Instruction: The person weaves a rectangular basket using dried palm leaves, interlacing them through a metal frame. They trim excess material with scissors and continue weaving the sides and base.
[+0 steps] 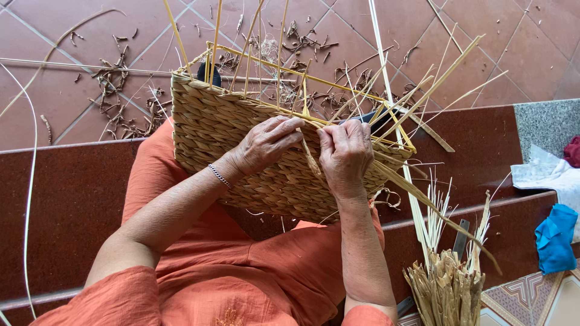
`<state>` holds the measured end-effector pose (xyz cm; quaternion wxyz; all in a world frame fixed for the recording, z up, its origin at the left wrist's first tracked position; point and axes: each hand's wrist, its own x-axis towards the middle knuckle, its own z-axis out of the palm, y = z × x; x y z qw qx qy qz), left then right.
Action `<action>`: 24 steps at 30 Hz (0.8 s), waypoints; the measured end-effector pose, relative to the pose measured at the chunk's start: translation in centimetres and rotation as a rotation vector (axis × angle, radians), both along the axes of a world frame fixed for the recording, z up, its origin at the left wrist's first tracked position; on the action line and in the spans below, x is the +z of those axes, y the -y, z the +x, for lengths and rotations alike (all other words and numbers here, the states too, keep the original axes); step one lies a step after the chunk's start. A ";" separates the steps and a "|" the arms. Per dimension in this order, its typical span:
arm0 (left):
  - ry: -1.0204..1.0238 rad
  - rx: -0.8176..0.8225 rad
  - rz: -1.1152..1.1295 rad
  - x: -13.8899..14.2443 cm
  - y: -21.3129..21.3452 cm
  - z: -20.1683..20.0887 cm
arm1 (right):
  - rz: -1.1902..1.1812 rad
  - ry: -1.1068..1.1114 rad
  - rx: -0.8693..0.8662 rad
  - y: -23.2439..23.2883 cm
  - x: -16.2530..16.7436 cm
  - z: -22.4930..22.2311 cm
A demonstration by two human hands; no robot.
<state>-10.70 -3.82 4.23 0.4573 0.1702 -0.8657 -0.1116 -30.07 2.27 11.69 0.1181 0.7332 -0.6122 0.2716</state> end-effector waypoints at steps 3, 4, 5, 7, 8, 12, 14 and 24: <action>0.015 0.015 0.006 0.5 0.1 -0.7 | -0.082 -0.089 -0.027 0.1 -0.5 -0.1; 0.027 0.020 0.002 0.7 0.3 -0.9 | -0.117 -0.108 -0.036 0.1 -0.6 -0.2; 0.036 0.030 0.013 0.9 0.4 -1.3 | -0.152 -0.127 -0.044 0.1 -0.8 -0.3; 0.054 0.053 0.034 1.2 0.7 -2.1 | -0.067 0.066 -0.021 -0.4 -0.7 -1.1; 0.078 0.072 0.040 1.3 0.9 -2.5 | -0.022 0.163 -0.010 -0.8 -0.7 -1.5; 0.162 0.133 0.063 1.7 1.3 -4.1 | 0.107 0.200 0.092 -2.7 -0.1 -3.5; 0.244 0.170 0.086 1.9 1.3 -5.0 | 0.190 0.214 0.053 -2.8 0.2 -3.9; 0.267 0.064 0.481 3.2 2.2 -7.6 | -0.011 -0.207 -0.045 -1.7 5.0 -3.9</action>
